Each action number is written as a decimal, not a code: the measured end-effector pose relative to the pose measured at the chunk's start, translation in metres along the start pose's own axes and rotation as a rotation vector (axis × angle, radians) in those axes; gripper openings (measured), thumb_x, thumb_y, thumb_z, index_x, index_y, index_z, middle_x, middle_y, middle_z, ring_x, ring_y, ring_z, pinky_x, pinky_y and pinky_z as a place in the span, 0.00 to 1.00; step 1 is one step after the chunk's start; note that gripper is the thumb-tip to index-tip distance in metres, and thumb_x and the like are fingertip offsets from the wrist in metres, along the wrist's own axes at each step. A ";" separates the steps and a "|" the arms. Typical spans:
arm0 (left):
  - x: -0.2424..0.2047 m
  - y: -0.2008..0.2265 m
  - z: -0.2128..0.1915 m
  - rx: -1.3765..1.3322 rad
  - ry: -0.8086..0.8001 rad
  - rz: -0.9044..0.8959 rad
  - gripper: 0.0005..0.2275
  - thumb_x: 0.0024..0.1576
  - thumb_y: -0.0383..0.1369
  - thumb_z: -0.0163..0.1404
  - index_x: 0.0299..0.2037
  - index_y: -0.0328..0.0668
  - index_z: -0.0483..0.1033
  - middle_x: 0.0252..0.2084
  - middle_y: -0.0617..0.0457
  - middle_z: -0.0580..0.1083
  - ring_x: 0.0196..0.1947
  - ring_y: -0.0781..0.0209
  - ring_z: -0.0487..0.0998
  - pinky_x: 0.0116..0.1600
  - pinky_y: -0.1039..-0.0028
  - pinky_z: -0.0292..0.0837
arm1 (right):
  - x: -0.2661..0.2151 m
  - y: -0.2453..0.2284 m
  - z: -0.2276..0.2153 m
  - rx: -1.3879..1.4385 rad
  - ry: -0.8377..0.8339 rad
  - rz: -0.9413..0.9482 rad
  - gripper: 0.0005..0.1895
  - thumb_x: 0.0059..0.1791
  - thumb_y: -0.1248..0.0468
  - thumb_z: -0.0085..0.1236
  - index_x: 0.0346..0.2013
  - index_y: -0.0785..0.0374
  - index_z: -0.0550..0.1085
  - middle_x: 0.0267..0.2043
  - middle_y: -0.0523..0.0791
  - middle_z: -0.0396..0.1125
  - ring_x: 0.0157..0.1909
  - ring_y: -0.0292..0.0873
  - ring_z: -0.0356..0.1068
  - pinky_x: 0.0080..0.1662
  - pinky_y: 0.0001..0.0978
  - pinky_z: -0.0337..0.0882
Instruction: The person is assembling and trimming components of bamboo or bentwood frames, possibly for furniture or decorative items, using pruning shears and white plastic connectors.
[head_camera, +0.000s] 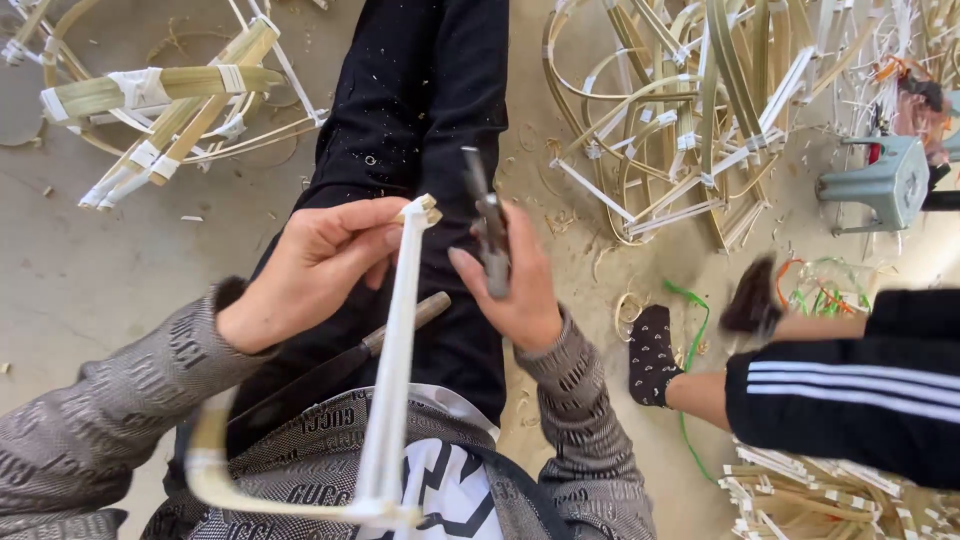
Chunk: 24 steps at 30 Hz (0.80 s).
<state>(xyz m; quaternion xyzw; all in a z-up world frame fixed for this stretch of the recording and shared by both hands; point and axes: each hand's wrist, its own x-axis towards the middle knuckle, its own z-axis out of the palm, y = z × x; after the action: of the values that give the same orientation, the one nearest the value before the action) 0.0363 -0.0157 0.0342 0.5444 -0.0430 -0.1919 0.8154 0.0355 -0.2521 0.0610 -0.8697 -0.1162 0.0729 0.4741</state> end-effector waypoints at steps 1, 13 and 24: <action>-0.004 0.005 -0.002 0.072 -0.039 0.025 0.14 0.66 0.28 0.46 0.59 0.36 0.77 0.31 0.64 0.74 0.26 0.77 0.67 0.31 0.85 0.66 | 0.006 0.002 -0.001 -0.261 0.024 -0.079 0.34 0.48 0.58 0.68 0.64 0.66 0.63 0.51 0.47 0.66 0.52 0.46 0.67 0.58 0.40 0.67; -0.052 -0.001 -0.003 0.405 -0.246 -0.293 0.12 0.61 0.32 0.47 0.50 0.42 0.80 0.23 0.56 0.75 0.21 0.69 0.70 0.28 0.75 0.69 | 0.016 0.013 -0.001 -0.336 -0.393 -0.332 0.34 0.47 0.53 0.64 0.63 0.65 0.67 0.63 0.53 0.63 0.68 0.58 0.60 0.67 0.50 0.59; -0.064 -0.003 0.004 0.491 -0.467 -0.170 0.10 0.59 0.30 0.47 0.47 0.39 0.76 0.29 0.44 0.79 0.32 0.47 0.83 0.37 0.64 0.77 | -0.029 -0.052 -0.009 -0.183 -0.839 -0.094 0.12 0.57 0.59 0.48 0.46 0.65 0.72 0.40 0.49 0.73 0.44 0.53 0.74 0.45 0.41 0.73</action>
<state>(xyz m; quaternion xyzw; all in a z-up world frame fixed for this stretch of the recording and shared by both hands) -0.0249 0.0030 0.0420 0.6673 -0.2280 -0.3624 0.6094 0.0028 -0.2400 0.1096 -0.7970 -0.3444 0.3878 0.3094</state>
